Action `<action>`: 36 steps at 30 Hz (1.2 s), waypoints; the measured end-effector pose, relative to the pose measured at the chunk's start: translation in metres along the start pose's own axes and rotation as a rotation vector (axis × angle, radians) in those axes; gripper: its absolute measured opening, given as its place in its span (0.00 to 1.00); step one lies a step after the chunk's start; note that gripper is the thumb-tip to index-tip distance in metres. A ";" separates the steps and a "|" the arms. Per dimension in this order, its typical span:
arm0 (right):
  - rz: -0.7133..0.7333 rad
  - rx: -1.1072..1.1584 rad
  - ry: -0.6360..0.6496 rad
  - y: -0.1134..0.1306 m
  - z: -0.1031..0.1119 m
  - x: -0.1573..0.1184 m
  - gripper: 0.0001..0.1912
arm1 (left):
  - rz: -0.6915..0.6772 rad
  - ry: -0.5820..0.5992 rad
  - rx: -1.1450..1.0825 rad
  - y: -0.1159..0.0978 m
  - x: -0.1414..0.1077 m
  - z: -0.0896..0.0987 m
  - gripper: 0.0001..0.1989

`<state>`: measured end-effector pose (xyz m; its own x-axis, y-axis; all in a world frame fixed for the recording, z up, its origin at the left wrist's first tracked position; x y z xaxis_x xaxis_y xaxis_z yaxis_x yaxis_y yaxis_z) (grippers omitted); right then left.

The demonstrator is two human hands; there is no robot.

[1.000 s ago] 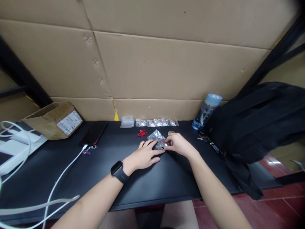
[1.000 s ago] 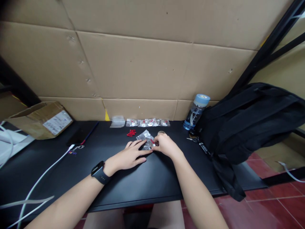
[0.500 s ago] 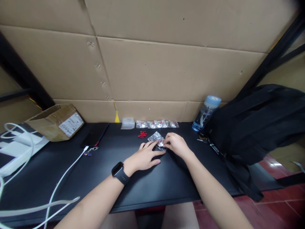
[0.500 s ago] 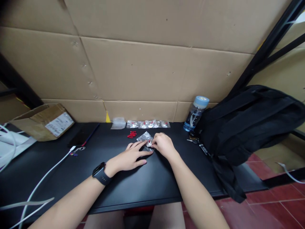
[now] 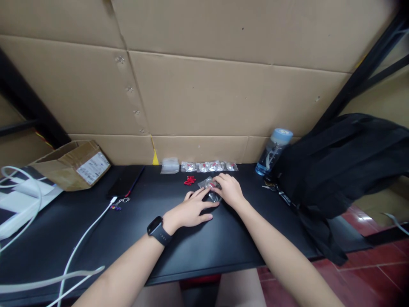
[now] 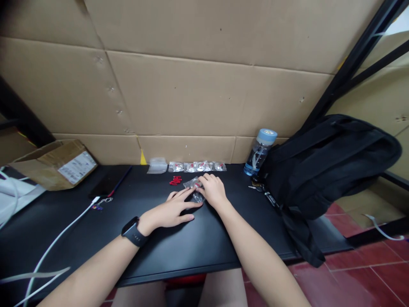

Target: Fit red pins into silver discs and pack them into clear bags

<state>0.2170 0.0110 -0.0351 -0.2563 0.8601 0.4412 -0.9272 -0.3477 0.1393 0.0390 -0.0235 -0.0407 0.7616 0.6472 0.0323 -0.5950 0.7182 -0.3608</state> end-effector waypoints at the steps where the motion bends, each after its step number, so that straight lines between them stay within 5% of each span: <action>1: -0.006 -0.022 0.002 0.001 -0.002 0.001 0.11 | -0.002 0.003 -0.004 0.000 0.000 0.000 0.26; 6: -0.043 0.005 0.027 0.000 -0.006 0.004 0.09 | 0.008 -0.009 -0.017 0.000 0.000 0.004 0.22; 11: 0.121 0.412 0.127 -0.010 0.013 -0.002 0.16 | -0.006 -0.092 -0.007 0.005 -0.002 0.015 0.13; 14: 0.134 0.584 0.147 -0.022 0.024 -0.006 0.10 | 0.015 -0.212 -0.002 0.012 -0.001 0.020 0.10; 19: 0.116 0.556 0.122 -0.032 0.017 -0.004 0.15 | 0.086 -0.375 0.093 0.019 0.005 0.018 0.16; 25: 0.079 0.562 0.152 -0.026 0.009 -0.003 0.01 | 0.129 -0.399 0.052 0.020 0.011 0.012 0.07; 36: 0.091 0.647 0.162 -0.033 0.021 -0.005 0.03 | 0.250 -0.483 -0.045 0.024 0.012 0.022 0.06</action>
<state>0.2550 0.0102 -0.0230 -0.4103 0.8442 0.3450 -0.5624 -0.5320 0.6330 0.0279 0.0069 -0.0282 0.3870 0.8483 0.3614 -0.7236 0.5223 -0.4513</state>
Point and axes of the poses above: each hand's wrist, its own x-axis towards the middle knuckle, its own z-axis out of the back of the hand, y = z × x, the point moved 4 cm from there along x, towards the middle knuckle, and after that the axes turned 5 degrees about -y, right-handed, at the moved point
